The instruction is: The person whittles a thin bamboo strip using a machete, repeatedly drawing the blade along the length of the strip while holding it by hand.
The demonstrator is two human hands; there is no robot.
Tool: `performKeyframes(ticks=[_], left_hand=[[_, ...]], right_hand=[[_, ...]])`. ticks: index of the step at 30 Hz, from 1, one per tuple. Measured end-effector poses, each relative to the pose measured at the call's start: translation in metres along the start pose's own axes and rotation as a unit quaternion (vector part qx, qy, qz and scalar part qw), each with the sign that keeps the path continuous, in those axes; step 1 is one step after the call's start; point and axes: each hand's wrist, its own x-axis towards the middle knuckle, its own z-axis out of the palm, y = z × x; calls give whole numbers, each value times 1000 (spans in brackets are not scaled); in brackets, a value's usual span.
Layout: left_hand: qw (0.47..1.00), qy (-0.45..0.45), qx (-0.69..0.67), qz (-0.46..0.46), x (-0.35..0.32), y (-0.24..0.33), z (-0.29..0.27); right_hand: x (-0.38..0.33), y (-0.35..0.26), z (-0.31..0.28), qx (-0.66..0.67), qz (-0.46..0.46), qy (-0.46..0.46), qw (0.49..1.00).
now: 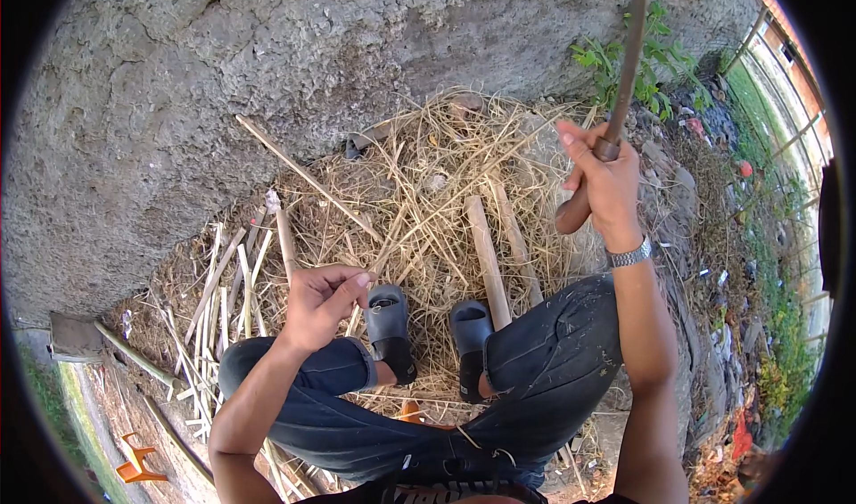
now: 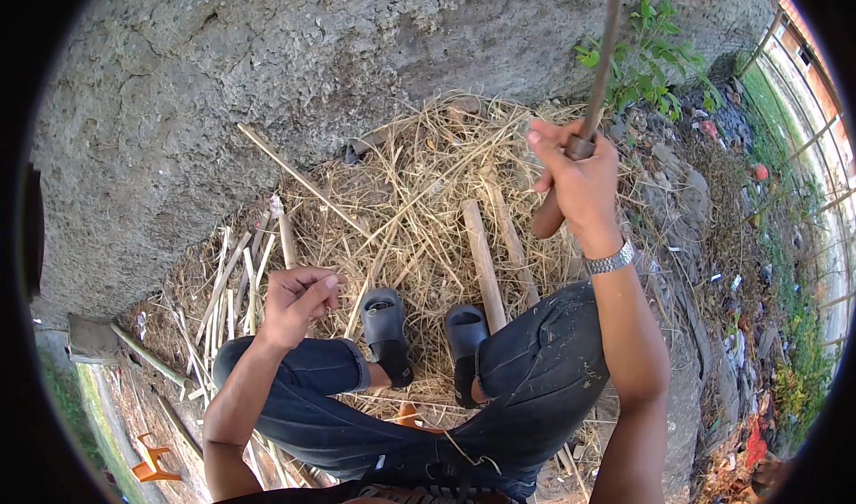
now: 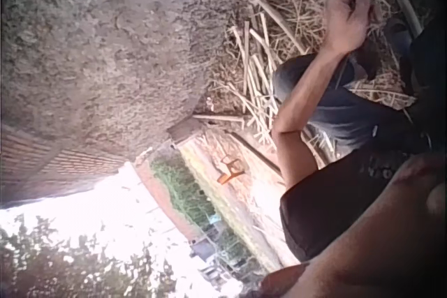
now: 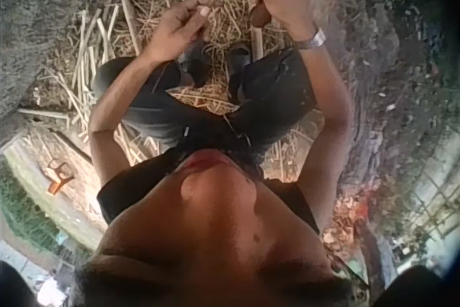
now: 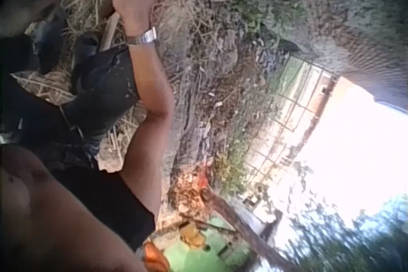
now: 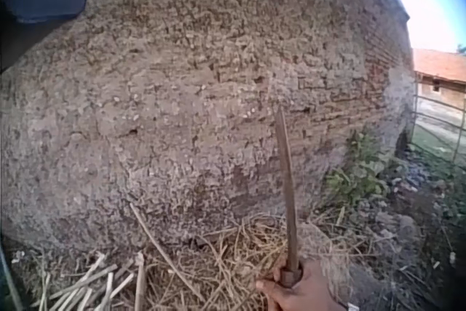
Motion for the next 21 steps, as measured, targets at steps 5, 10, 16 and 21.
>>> performKeyframes(ticks=[5, 10, 16, 21], left_hand=[[999, -34, 27, -6, 4, -8, 11], [990, -130, 46, 1, 8, 21, 45], [993, -109, -24, 49, 23, 21, 52], [974, -67, -214, -13, 19, 37, 42]], right_hand=[[-20, -11, 34, 92, 89, -102, 987], [-33, -12, 52, 89, 88, -145, 981], [-61, -16, 82, -68, 60, -248, 964], [-73, -16, 77, -300, -149, -306, 891]])
